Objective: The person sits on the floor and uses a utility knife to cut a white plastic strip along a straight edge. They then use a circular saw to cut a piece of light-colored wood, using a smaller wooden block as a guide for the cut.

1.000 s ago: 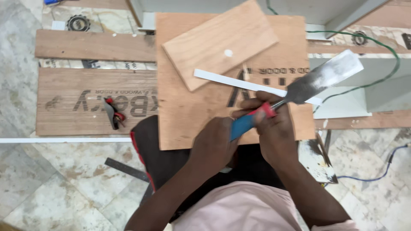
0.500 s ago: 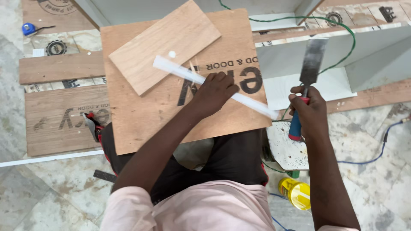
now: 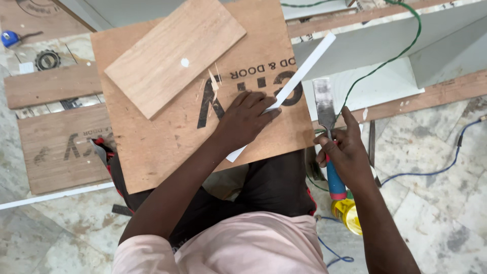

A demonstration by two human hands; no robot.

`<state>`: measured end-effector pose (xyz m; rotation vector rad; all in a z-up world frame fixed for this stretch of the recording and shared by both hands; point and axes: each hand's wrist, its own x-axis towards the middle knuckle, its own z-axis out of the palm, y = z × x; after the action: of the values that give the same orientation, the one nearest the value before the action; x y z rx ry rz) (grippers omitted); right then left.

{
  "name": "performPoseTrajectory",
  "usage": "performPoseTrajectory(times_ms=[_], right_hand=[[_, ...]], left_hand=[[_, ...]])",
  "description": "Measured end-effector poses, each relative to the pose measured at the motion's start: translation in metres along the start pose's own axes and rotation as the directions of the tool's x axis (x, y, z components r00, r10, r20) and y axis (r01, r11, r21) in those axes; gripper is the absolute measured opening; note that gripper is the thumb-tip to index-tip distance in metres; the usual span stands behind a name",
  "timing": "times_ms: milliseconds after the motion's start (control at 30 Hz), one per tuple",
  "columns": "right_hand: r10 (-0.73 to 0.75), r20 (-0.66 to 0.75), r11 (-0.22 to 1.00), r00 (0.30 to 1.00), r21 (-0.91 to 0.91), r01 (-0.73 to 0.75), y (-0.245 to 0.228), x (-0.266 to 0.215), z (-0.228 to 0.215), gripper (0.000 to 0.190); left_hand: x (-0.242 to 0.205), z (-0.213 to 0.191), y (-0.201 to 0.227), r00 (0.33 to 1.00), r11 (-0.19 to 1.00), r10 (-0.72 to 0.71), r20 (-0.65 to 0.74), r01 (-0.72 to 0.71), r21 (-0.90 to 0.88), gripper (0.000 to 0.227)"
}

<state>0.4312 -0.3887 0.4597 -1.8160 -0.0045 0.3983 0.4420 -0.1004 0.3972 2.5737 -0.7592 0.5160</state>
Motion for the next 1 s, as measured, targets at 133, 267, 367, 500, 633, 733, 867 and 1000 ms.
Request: performPoseTrajectory(times_ms=[133, 267, 367, 500, 633, 733, 867, 1000], right_hand=[[0.001, 0.103, 0.986, 0.995, -0.164, 0.016, -0.008, 0.002, 0.006, 0.056], [-0.049, 0.08, 0.94, 0.996, -0.332, 0.072, -0.016, -0.001, 0.026, 0.061], [-0.024, 0.073, 0.863, 0.997, -0.502, 0.057, -0.026, -0.006, 0.033, 0.063], [0.012, 0.104, 0.858, 0.994, -0.512, 0.043, -0.03, -0.004, 0.038, 0.057], [0.111, 0.176, 0.994, 0.978, -0.035, -0.106, -0.024, 0.007, 0.035, 0.06], [0.215, 0.258, 0.795, 0.942, 0.514, -0.322, -0.022, 0.006, 0.025, 0.046], [0.186, 0.171, 0.91, 0.968, 0.342, -0.235, -0.023, 0.008, 0.029, 0.039], [0.239, 0.084, 0.961, 0.967, 0.12, -0.248, -0.034, 0.02, 0.048, 0.055]], left_hand=[[-0.005, -0.004, 0.03, 0.974, 0.971, -0.208, -0.088, 0.216, 0.099, 0.038], [0.001, -0.002, 0.052, 0.903, 0.904, -0.404, -0.144, 0.418, 0.086, 0.05], [-0.006, -0.001, 0.048, 0.895, 0.905, -0.42, -0.149, 0.424, -0.001, 0.045], [-0.027, -0.012, 0.031, 0.951, 0.952, -0.306, -0.043, 0.304, -0.038, 0.038], [-0.034, -0.015, 0.033, 0.97, 0.97, -0.242, -0.016, 0.241, -0.024, 0.039], [-0.034, -0.015, 0.042, 0.973, 0.972, -0.23, 0.015, 0.231, -0.05, 0.043], [-0.025, -0.015, 0.046, 0.967, 0.963, -0.249, 0.056, 0.253, -0.095, 0.059], [-0.015, -0.015, 0.033, 0.963, 0.96, -0.266, 0.05, 0.269, -0.077, 0.08]])
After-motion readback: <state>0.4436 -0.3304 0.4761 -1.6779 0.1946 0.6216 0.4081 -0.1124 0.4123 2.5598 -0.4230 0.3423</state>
